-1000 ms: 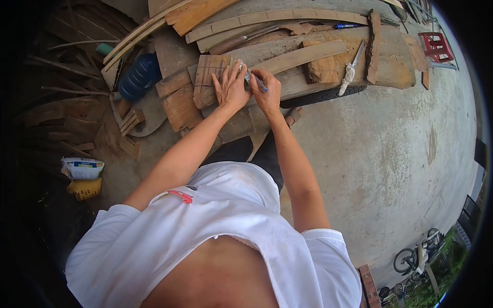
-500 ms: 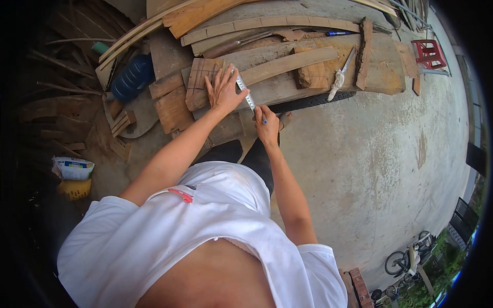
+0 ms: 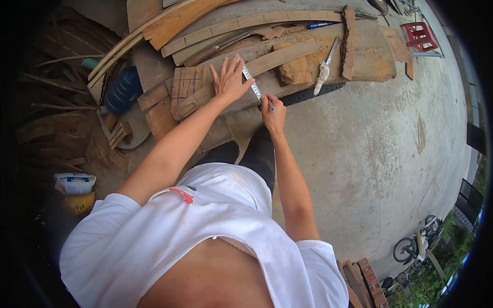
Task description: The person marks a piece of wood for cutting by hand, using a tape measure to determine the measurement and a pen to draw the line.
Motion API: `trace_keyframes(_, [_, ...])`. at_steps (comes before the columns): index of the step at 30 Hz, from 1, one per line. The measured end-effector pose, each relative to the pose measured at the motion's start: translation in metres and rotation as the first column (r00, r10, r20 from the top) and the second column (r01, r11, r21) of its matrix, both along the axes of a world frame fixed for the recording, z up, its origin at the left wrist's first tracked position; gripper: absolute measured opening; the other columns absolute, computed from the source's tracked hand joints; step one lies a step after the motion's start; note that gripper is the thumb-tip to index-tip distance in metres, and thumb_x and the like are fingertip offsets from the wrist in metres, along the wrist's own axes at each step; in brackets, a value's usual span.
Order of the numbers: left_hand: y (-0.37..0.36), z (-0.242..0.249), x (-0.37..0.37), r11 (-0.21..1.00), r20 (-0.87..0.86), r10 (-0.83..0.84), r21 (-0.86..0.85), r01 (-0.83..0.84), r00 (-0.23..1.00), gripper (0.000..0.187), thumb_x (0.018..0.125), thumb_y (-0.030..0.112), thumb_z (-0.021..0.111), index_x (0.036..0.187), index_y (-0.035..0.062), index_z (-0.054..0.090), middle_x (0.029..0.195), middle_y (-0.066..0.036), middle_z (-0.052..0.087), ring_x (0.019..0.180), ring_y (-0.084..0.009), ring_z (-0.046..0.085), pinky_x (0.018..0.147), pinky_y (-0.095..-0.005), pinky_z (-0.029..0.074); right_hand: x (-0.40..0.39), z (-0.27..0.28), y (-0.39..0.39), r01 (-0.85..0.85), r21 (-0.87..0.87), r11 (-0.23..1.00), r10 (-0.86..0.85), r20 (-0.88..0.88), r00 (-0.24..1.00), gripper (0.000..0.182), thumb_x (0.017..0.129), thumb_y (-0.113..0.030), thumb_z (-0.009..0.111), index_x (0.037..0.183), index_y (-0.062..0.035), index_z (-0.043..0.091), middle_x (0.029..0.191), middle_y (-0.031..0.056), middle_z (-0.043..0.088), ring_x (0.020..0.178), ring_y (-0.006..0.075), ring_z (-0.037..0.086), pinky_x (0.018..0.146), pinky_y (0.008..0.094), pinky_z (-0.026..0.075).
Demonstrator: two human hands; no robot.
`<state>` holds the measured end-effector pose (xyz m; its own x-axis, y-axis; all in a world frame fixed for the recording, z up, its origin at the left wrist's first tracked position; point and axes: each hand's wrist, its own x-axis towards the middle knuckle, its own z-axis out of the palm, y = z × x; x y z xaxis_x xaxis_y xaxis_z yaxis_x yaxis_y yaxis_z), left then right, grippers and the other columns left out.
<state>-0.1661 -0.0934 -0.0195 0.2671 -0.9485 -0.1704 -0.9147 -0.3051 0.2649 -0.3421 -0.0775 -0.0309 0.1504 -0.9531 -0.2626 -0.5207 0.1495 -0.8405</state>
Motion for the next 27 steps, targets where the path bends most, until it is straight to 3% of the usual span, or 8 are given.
trace_keyframes(16, [-0.002,-0.005,-0.013,0.997,0.01,0.036,-0.063,-0.035,0.999,0.078,0.085,0.05,0.065,0.15,0.0131,0.043,0.163,-0.004,0.027,0.15,-0.0312,0.022,0.118,-0.0679,-0.001,-0.015,-0.009,-0.013,-0.044,0.034,0.998,0.043,0.03,0.999,0.032,0.097,-0.031,0.061,0.099,-0.0014,0.072,0.069,0.0145,0.069,0.067,0.0273,0.071,0.066,0.0363,0.053])
trace_keyframes(19, [-0.002,-0.004,-0.013,0.997,0.028,0.034,-0.067,-0.032,0.999,0.08,0.084,0.051,0.066,0.151,0.0142,0.041,0.163,-0.002,0.027,0.15,-0.0311,0.023,0.118,-0.0683,-0.001,-0.017,-0.014,-0.013,-0.057,0.16,0.985,0.056,0.012,0.998,0.033,0.098,-0.032,0.059,0.099,-0.0022,0.073,0.076,0.0158,0.069,0.073,0.0292,0.071,0.069,0.0387,0.052])
trace_keyframes(21, [-0.001,-0.003,-0.014,0.998,0.017,0.046,-0.04,-0.045,0.999,0.082,0.084,0.052,0.067,0.152,0.0155,0.039,0.164,-0.001,0.026,0.149,-0.0307,0.024,0.118,-0.0685,0.0,-0.015,-0.011,-0.012,-0.036,-0.257,0.966,0.019,-0.069,0.997,0.034,0.101,-0.033,0.056,0.1,-0.0032,0.073,0.084,0.0165,0.068,0.079,0.0309,0.068,0.072,0.0403,0.051])
trace_keyframes(24, [-0.001,-0.004,-0.014,0.998,0.018,0.053,-0.042,-0.053,0.998,0.083,0.084,0.052,0.067,0.152,0.0166,0.038,0.164,0.001,0.025,0.149,-0.0303,0.024,0.118,-0.0685,0.001,-0.015,0.007,-0.03,0.071,-0.251,0.965,-0.076,-0.009,0.997,0.035,0.102,-0.033,0.055,0.104,-0.0043,0.073,0.088,0.0162,0.065,0.082,0.0332,0.065,0.073,0.0414,0.049])
trace_keyframes(25, [0.0,-0.004,-0.015,0.998,0.016,0.054,-0.04,-0.054,0.998,0.083,0.084,0.052,0.067,0.152,0.0166,0.038,0.164,0.001,0.025,0.149,-0.0303,0.024,0.118,-0.0685,0.001,-0.014,0.011,-0.04,0.057,-0.208,0.977,-0.059,-0.005,0.998,0.033,0.101,-0.031,0.057,0.106,-0.0025,0.072,0.087,0.0144,0.068,0.078,0.0279,0.066,0.073,0.0371,0.051])
trace_keyframes(26, [0.0,-0.003,-0.015,0.998,0.011,0.053,-0.042,-0.052,0.999,0.082,0.084,0.052,0.068,0.152,0.0166,0.039,0.164,0.001,0.024,0.149,-0.0302,0.024,0.118,-0.0686,0.001,-0.009,0.013,-0.047,0.056,-0.206,0.977,-0.059,-0.006,0.998,0.033,0.101,-0.031,0.057,0.106,-0.0025,0.072,0.087,0.0144,0.068,0.078,0.0279,0.066,0.073,0.0371,0.051])
trace_keyframes(27, [0.0,-0.002,-0.015,0.998,0.009,0.051,-0.044,-0.051,0.999,0.082,0.084,0.051,0.068,0.152,0.0166,0.039,0.164,0.001,0.024,0.149,-0.03,0.024,0.118,-0.0686,0.001,-0.002,0.015,-0.053,0.081,-0.135,0.988,-0.063,0.135,0.989,0.031,0.099,-0.029,0.058,0.106,-0.0012,0.072,0.086,0.0136,0.069,0.078,0.0243,0.067,0.073,0.035,0.051])
